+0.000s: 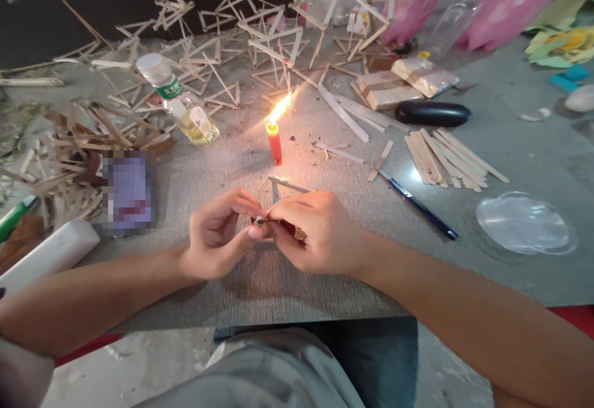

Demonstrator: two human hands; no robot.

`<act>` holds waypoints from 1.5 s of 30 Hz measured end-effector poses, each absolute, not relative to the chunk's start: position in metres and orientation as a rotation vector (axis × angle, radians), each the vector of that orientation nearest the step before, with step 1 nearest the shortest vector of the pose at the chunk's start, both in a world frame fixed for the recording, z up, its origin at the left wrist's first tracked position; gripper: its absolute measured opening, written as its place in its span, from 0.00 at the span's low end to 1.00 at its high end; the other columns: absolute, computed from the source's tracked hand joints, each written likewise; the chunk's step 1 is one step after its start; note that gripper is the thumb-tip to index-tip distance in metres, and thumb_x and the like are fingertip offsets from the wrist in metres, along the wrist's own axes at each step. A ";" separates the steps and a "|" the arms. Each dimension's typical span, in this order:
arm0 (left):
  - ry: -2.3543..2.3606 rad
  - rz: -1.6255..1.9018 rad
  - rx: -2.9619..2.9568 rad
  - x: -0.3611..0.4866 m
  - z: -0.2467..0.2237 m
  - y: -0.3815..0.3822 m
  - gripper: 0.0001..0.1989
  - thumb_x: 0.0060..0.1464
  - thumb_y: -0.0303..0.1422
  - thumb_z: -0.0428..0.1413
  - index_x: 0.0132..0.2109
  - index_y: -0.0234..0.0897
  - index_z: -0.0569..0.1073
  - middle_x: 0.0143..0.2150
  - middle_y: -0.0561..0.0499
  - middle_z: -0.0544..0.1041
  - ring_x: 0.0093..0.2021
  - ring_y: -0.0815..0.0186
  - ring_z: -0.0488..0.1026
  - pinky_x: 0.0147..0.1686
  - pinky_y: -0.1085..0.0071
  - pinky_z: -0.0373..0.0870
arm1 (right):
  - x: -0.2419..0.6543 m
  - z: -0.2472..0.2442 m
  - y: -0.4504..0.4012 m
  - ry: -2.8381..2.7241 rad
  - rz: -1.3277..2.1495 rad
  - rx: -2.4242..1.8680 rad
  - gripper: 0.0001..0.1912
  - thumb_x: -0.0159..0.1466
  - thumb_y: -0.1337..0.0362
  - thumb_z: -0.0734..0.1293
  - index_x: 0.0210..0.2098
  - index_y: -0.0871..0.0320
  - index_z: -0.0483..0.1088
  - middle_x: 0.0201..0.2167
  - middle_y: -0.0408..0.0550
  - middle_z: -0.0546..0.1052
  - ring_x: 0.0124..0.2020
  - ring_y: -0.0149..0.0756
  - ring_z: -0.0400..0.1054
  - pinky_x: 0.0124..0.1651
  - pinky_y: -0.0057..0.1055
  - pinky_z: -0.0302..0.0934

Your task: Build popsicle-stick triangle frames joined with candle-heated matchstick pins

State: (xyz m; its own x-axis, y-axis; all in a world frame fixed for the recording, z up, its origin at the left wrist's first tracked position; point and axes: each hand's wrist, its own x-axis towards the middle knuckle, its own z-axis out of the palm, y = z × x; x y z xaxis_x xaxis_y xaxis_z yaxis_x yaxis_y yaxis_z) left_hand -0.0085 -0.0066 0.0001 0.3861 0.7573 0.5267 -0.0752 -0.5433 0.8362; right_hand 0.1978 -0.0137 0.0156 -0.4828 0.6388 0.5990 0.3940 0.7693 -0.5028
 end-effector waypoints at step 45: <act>0.676 1.268 1.874 -0.009 -0.003 -0.006 0.03 0.65 0.28 0.62 0.44 0.36 0.81 0.39 0.46 0.82 0.39 0.67 0.79 0.40 0.71 0.78 | 0.199 0.014 -0.013 -2.084 0.413 -0.789 0.07 0.66 0.71 0.65 0.31 0.59 0.69 0.19 0.36 0.64 0.19 0.24 0.54 0.25 0.26 0.52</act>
State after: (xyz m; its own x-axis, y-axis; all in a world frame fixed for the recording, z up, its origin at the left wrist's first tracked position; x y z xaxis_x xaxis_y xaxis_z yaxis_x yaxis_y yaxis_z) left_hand -0.0095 -0.0062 -0.0028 0.3663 0.7663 0.5279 0.0113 -0.5709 0.8209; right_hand 0.1991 -0.0130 0.0135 -0.4421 0.6652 0.6017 0.3857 0.7466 -0.5421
